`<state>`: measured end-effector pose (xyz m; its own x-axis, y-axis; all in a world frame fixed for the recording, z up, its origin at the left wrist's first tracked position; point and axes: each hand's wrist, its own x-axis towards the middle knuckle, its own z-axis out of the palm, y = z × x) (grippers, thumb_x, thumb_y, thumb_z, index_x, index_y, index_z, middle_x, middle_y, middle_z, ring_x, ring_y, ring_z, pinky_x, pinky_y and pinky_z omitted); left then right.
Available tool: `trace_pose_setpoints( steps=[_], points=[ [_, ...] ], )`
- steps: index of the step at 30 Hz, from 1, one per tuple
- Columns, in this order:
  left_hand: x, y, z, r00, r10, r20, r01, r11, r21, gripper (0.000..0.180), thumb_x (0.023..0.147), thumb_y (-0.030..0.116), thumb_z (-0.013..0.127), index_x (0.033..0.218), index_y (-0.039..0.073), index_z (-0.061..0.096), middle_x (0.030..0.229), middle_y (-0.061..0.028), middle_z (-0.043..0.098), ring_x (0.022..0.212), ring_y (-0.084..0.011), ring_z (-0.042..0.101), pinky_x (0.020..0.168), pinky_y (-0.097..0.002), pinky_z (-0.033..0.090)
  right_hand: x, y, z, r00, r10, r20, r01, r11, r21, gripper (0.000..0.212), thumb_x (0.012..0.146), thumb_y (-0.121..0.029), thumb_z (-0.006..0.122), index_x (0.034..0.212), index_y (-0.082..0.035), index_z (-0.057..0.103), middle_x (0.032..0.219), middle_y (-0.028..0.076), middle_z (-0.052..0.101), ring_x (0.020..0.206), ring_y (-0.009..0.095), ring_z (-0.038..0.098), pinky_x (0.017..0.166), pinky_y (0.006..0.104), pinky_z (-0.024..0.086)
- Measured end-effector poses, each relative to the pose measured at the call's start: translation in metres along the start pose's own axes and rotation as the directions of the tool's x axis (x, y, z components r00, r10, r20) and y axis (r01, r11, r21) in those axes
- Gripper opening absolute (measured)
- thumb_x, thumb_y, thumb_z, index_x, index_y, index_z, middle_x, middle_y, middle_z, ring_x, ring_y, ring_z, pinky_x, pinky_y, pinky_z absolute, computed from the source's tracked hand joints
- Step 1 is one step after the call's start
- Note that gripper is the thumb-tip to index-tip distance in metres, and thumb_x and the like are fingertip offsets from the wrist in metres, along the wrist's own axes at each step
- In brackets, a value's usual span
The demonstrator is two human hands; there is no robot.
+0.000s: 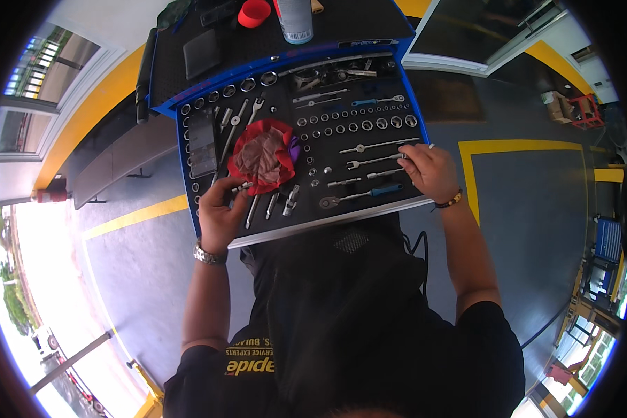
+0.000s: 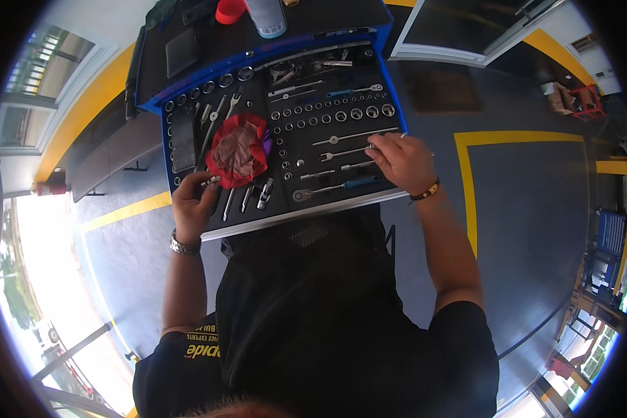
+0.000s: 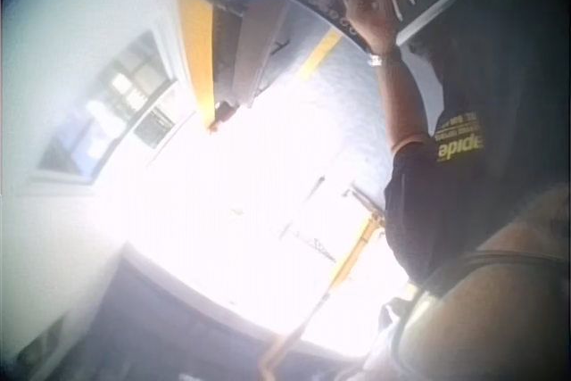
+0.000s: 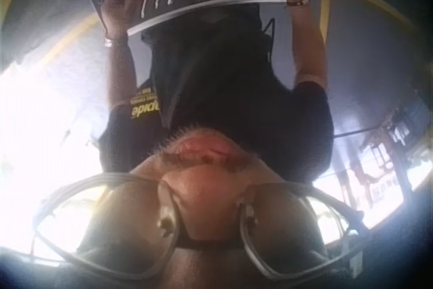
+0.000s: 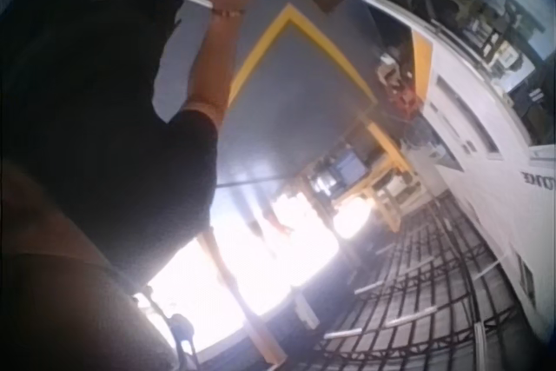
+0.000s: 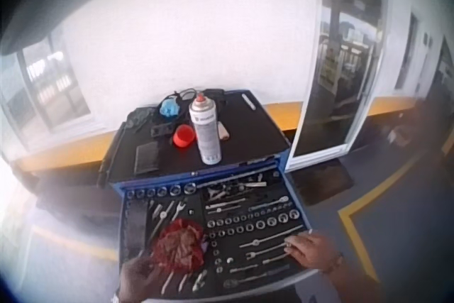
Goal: The person opens a tool drawer and organizes various hand tools, including sockets, ratchets, and extensions. They pick up, inspect, and place tools back into designated slots, occasionally wiping them with a red cloth. The drawer remains open throughout the sequence.
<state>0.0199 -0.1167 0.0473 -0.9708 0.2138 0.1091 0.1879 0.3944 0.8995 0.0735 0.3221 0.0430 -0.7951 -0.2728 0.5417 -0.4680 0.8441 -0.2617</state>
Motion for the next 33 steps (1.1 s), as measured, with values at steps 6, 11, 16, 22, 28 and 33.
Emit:
trace_pose_setpoints(
  steps=[6,11,16,22,28,33],
  points=[
    [0.049,0.022,0.035,0.979,0.179,0.101,-0.196,0.962,0.189,0.017,0.086,0.004,0.070,0.103,0.003,0.070,0.103,-0.0131,0.066,0.092,-0.0272,0.068,0.083,-0.0360,0.054,0.030,-0.020,0.011,1.000,-0.002,-0.011,0.003,0.999,0.047,0.021,0.090,-0.026,0.075,0.102,-0.009,0.069,0.079,0.003,0.064,0.063,0.022,0.063,0.056,0.0351,0.050],
    [0.103,-0.003,0.115,0.937,0.344,0.063,-0.347,0.893,0.288,0.018,0.087,0.013,0.071,0.103,0.006,0.072,0.103,-0.0147,0.068,0.099,-0.0347,0.067,0.088,-0.0427,0.053,0.005,-0.019,0.059,0.990,0.124,0.060,-0.131,0.985,0.114,0.019,0.091,-0.025,0.073,0.099,-0.008,0.070,0.081,0.004,0.065,0.066,0.023,0.066,0.059,0.0359,0.053],
    [0.159,-0.007,0.158,0.915,0.322,0.243,-0.395,0.835,0.383,0.022,0.087,0.019,0.071,0.105,0.007,0.075,0.105,-0.0136,0.070,0.103,-0.0341,0.066,0.093,-0.0434,0.052,0.008,-0.015,0.054,0.971,0.238,-0.003,-0.235,0.960,0.154,0.019,0.093,-0.026,0.071,0.099,-0.008,0.070,0.082,0.006,0.066,0.068,0.027,0.067,0.060,0.0374,0.053],
    [0.188,-0.016,0.179,0.871,0.325,0.368,-0.462,0.796,0.391,0.023,0.087,0.025,0.072,0.103,0.010,0.078,0.107,-0.0123,0.071,0.105,-0.0327,0.066,0.095,-0.0435,0.052,0.006,-0.012,0.057,0.959,0.279,0.039,-0.282,0.941,0.190,0.021,0.095,-0.029,0.068,0.099,-0.008,0.070,0.084,0.007,0.068,0.072,0.028,0.068,0.063,0.0392,0.054],
    [0.197,0.001,0.180,0.827,0.238,0.510,-0.510,0.699,0.501,0.022,0.089,0.026,0.069,0.102,0.012,0.079,0.105,-0.0117,0.071,0.105,-0.0318,0.067,0.094,-0.0438,0.052,0.004,-0.009,0.059,0.949,0.304,0.086,-0.316,0.924,0.214,0.023,0.096,-0.032,0.066,0.099,-0.009,0.070,0.084,0.008,0.067,0.073,0.030,0.068,0.064,0.0407,0.054],
    [0.195,0.024,0.182,0.758,0.190,0.624,-0.624,0.488,0.610,0.022,0.091,0.026,0.064,0.094,0.009,0.078,0.102,-0.0134,0.071,0.103,-0.0323,0.068,0.090,-0.0457,0.054,0.007,-0.008,0.061,0.938,0.327,0.117,-0.346,0.909,0.233,0.024,0.096,-0.032,0.066,0.099,-0.008,0.070,0.084,0.009,0.067,0.073,0.031,0.068,0.064,0.0406,0.054]
  ],
)
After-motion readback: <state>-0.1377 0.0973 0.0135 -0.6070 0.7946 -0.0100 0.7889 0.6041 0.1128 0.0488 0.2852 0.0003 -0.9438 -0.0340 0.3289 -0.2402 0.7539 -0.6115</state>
